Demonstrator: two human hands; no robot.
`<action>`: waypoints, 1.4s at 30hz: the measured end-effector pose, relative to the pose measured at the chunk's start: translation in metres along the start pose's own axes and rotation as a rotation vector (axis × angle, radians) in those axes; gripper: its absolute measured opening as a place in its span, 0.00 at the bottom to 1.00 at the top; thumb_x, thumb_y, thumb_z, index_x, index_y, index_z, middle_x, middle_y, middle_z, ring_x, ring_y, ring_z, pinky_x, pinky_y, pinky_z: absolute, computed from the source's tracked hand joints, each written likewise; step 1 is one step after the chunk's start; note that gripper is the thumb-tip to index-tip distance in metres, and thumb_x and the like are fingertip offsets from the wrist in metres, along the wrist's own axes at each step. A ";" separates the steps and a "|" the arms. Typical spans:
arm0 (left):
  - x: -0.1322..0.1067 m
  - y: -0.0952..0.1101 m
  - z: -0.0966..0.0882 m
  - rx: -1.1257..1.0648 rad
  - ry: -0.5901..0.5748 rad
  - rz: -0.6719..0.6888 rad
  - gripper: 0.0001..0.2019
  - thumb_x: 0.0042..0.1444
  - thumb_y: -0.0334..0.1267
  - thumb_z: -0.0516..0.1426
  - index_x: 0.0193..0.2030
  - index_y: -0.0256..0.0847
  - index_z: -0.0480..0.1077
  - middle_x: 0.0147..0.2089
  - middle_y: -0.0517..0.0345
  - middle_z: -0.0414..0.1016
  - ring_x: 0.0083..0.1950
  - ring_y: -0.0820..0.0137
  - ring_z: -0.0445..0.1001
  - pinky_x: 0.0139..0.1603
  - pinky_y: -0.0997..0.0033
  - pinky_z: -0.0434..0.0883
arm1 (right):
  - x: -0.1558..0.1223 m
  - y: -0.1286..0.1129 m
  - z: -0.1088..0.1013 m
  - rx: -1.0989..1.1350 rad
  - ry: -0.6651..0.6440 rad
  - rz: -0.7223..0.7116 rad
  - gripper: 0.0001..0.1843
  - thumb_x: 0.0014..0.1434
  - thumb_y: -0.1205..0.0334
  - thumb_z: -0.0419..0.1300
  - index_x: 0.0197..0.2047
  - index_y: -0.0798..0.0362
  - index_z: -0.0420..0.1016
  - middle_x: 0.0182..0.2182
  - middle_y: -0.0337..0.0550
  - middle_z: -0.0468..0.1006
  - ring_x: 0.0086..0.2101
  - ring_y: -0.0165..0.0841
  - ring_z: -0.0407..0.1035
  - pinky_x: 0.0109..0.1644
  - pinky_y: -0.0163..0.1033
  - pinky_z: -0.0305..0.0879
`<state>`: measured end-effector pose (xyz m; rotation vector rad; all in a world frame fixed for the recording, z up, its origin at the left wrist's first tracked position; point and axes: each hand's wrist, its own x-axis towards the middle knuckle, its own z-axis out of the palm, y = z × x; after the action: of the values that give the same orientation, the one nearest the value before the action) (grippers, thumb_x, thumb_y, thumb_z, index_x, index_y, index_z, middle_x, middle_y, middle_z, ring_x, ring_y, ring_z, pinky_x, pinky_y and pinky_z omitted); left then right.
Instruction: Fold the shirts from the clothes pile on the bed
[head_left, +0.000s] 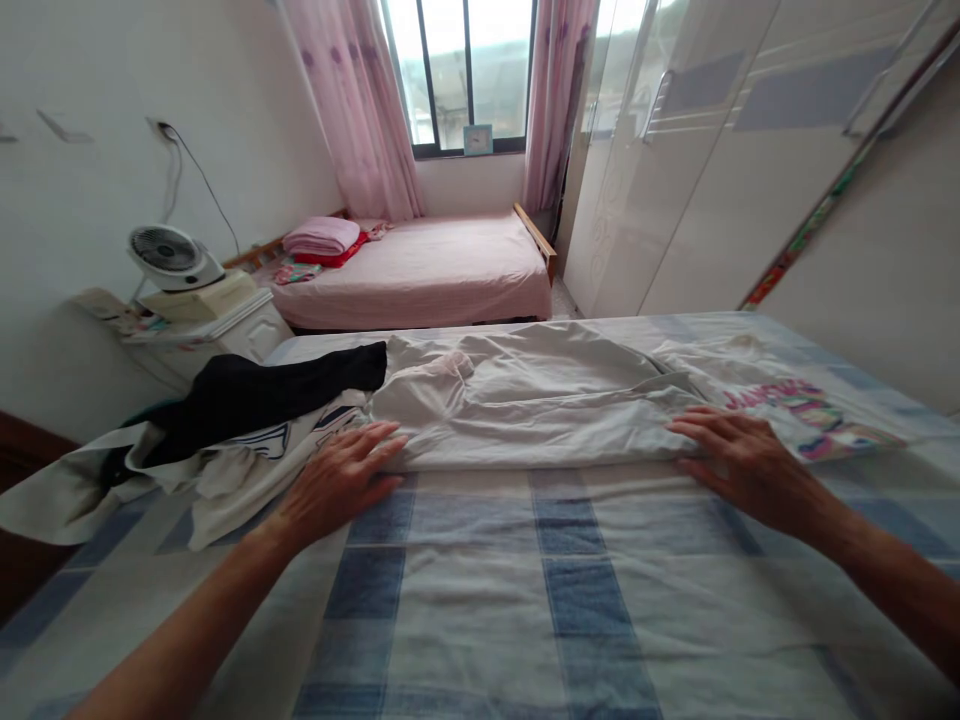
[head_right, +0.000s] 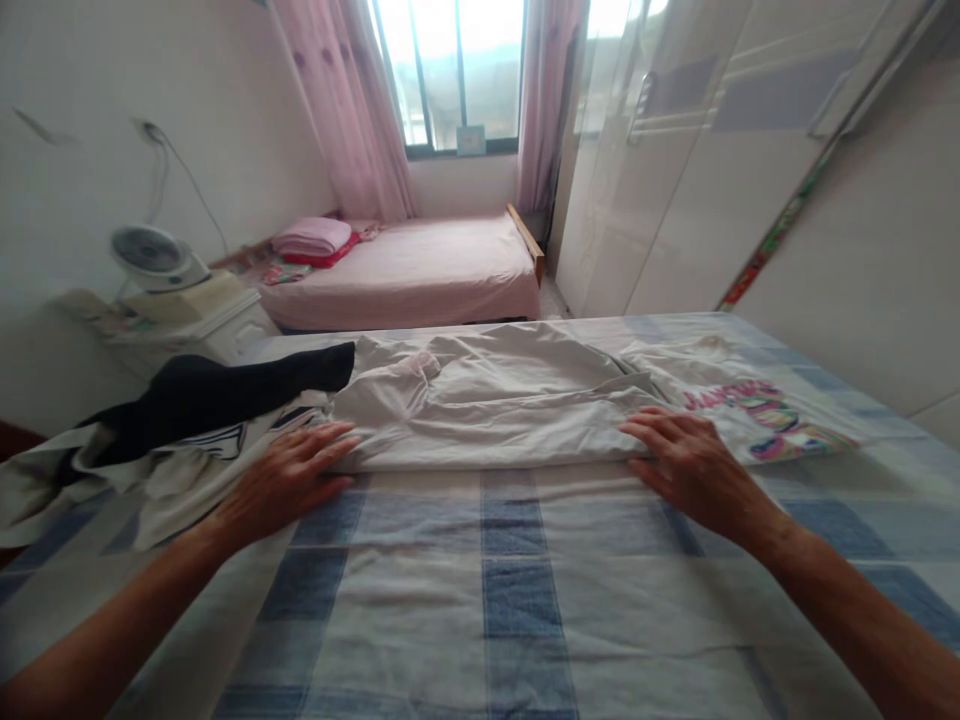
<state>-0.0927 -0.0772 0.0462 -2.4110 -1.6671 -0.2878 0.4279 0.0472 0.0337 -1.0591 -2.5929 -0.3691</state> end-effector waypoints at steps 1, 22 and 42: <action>-0.008 -0.001 0.000 0.006 -0.033 0.025 0.19 0.60 0.42 0.50 0.58 0.47 0.66 0.62 0.53 0.65 0.63 0.60 0.62 0.63 0.57 0.58 | -0.009 0.002 0.000 -0.039 -0.015 -0.008 0.18 0.59 0.59 0.54 0.52 0.53 0.69 0.52 0.51 0.72 0.55 0.42 0.61 0.59 0.48 0.52; -0.005 0.005 0.002 0.074 -0.166 -0.139 0.26 0.53 0.23 0.46 0.58 0.40 0.67 0.61 0.46 0.67 0.63 0.59 0.63 0.63 0.54 0.60 | -0.024 0.021 -0.002 -0.172 -0.022 0.181 0.19 0.57 0.63 0.46 0.43 0.51 0.76 0.44 0.50 0.78 0.49 0.45 0.68 0.55 0.53 0.58; 0.011 -0.008 0.037 -0.113 -0.104 -0.277 0.30 0.62 0.52 0.45 0.64 0.34 0.58 0.68 0.44 0.54 0.69 0.61 0.52 0.67 0.58 0.51 | 0.084 -0.082 0.066 0.124 -0.204 0.022 0.30 0.64 0.46 0.41 0.66 0.46 0.55 0.66 0.42 0.52 0.65 0.38 0.44 0.65 0.51 0.48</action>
<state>-0.0949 -0.0545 0.0138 -2.3045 -2.0878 -0.3093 0.2998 0.0668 -0.0046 -1.1338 -2.7372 -0.0978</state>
